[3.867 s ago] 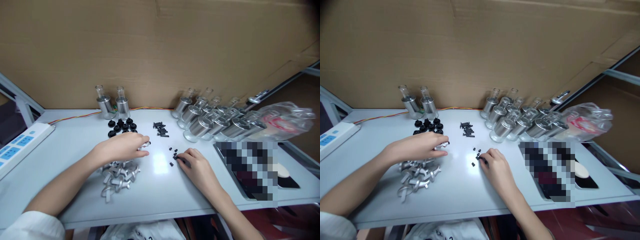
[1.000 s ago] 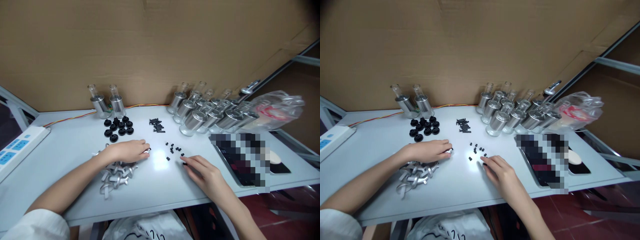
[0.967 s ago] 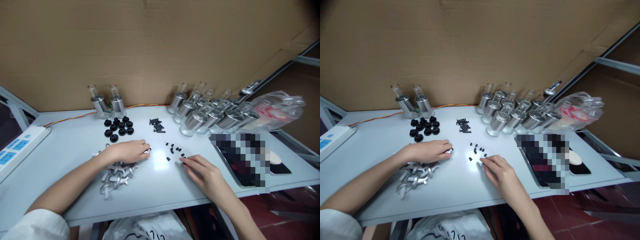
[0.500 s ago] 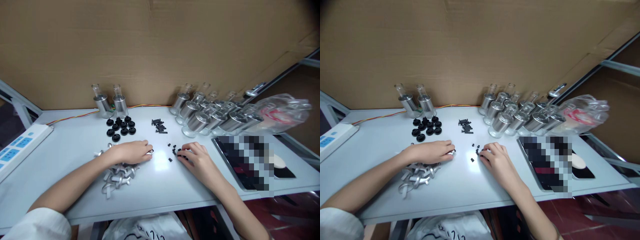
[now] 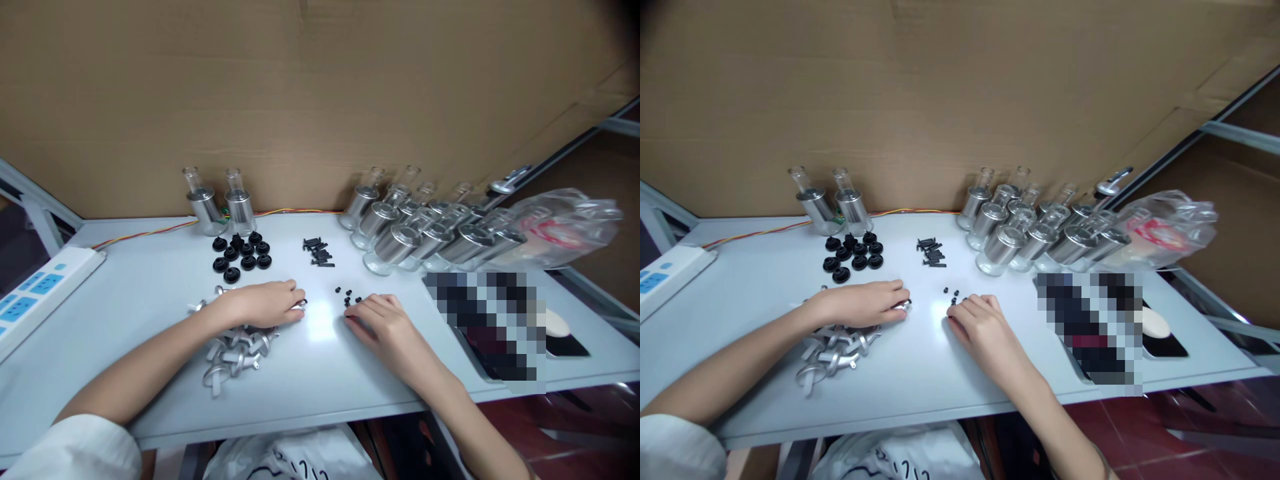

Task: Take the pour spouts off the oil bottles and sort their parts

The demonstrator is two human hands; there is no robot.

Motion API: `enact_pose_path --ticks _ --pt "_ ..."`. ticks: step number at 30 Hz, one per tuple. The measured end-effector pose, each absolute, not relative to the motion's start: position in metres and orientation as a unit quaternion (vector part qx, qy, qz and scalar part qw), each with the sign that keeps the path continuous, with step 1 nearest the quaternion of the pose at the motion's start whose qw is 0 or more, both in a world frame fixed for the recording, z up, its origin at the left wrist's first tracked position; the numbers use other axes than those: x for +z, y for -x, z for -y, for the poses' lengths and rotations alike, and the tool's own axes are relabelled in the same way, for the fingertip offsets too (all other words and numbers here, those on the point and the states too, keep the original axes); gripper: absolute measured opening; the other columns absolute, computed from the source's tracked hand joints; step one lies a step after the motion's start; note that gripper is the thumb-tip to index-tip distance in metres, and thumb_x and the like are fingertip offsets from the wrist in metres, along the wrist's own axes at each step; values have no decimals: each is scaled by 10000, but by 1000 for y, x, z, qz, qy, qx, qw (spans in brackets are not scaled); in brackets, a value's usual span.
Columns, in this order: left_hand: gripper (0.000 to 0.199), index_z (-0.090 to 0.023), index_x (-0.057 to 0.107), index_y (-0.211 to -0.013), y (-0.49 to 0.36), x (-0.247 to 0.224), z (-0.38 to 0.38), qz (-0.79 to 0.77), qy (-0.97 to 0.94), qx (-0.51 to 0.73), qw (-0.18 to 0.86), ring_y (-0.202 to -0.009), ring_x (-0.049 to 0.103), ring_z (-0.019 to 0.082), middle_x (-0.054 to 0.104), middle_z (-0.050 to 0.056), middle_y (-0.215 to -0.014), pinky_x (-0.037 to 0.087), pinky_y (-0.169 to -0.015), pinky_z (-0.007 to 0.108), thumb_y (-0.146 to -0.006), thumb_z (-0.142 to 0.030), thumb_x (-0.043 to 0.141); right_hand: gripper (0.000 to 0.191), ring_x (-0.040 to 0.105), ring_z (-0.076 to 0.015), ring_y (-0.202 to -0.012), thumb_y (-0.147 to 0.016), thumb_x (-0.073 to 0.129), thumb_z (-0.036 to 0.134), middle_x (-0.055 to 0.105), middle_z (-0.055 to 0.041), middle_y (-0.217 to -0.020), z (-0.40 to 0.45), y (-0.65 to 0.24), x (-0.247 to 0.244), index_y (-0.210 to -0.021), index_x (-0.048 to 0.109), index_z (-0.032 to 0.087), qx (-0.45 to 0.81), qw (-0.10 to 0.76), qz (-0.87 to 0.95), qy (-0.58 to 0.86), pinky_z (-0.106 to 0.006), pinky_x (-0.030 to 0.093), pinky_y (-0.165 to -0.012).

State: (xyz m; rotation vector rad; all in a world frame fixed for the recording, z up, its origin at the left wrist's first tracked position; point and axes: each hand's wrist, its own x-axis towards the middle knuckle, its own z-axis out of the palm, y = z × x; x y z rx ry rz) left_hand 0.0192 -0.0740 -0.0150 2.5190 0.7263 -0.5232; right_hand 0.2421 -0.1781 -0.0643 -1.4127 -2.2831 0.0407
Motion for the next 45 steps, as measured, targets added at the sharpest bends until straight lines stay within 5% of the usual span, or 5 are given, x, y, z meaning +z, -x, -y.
enact_pose_path --ticks 12,20,32,45 --pt "345 -144 540 -1099 -20 -15 74 -266 -916 -193 229 -892 574 213 549 107 -1074 417 -773 303 -954 -359 313 173 500 -180 -751 -876 584 295 567 -49 -775 185 -249 -67 -846 671 148 -51 243 774 583 -307 320 -680" --pt "338 -146 551 -1081 -20 -13 75 -268 -916 -191 228 -867 573 203 554 102 -1062 415 -746 287 -953 -357 321 92 550 -214 -748 -776 666 213 613 -41 -711 166 -233 -64 -693 689 180 -66 124 726 673 -320 315 -649" --pt "351 -138 548 -1102 -20 -13 74 -268 -916 -193 229 -895 577 220 553 112 -1072 420 -770 307 -948 -352 317 143 558 -115 -489 -805 506 198 613 12 -614 191 -257 -41 -695 597 202 17 233 728 645 -230 406 -496" --pt "348 -137 549 -1096 -19 -14 76 -264 -918 -188 230 -883 582 217 554 114 -1077 422 -767 304 -950 -354 319 233 635 -173 -676 -875 441 231 661 -58 -818 186 -292 -58 -847 666 176 9 225 724 652 -295 494 -633"
